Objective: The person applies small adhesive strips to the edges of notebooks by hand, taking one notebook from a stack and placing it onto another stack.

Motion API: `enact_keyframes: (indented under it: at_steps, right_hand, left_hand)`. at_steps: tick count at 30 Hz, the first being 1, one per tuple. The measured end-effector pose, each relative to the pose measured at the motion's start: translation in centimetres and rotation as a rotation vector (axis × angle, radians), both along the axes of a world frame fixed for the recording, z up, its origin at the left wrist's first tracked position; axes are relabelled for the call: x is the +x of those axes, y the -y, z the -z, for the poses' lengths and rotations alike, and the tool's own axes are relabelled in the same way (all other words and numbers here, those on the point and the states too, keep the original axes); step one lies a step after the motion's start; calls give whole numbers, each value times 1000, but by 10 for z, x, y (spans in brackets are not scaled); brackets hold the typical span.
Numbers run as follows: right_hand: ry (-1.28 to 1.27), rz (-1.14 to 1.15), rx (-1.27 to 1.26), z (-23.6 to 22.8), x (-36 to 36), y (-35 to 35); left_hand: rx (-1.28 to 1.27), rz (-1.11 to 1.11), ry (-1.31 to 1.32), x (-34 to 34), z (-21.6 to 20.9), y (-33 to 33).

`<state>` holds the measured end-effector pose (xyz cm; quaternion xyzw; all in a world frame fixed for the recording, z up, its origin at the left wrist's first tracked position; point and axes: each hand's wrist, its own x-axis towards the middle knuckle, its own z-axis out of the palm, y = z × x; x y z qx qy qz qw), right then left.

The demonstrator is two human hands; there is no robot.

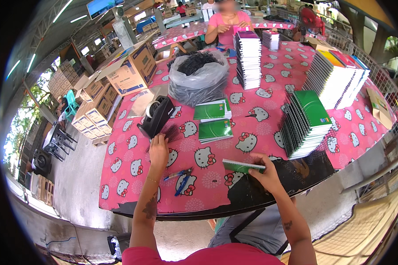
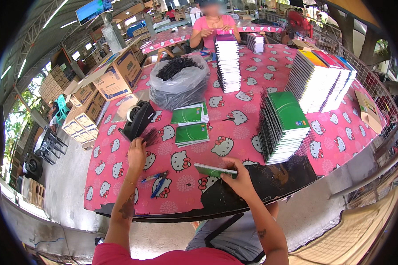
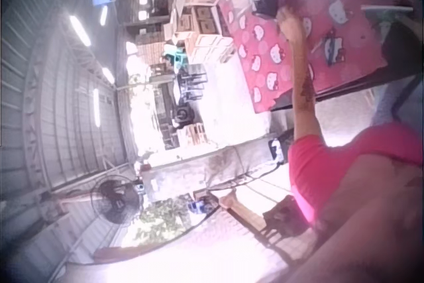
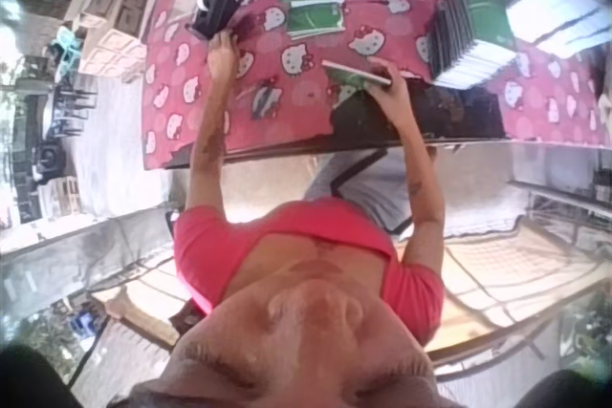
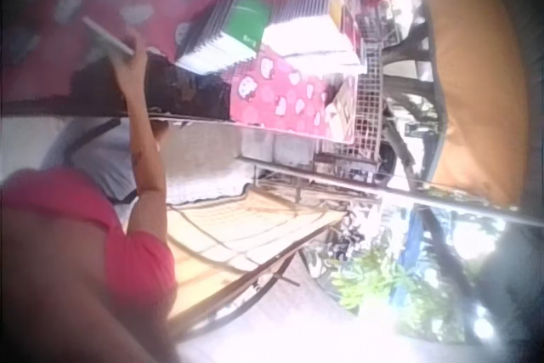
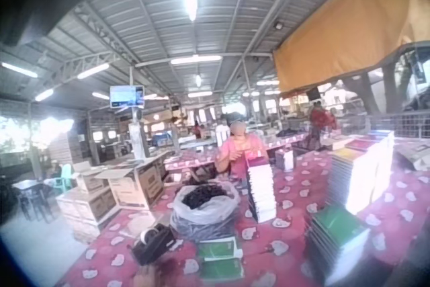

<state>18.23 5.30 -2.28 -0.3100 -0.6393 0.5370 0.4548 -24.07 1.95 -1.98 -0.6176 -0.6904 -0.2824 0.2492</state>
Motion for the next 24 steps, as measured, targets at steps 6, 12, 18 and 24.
enact_keyframes:
  at_steps: [6,12,18,24]
  right_hand:
    - [43,-90,-50,20,9,-9]
    - [77,-111,-62,17,2,-3]
    - [113,-124,-77,12,12,-4]
    - [105,-129,-144,8,8,-3]
  left_hand:
    - [-131,108,539,103,-42,17]
    - [-319,509,1008,212,-15,50]
    - [-221,511,787,172,-45,32]
    - [-183,536,556,175,-36,38]
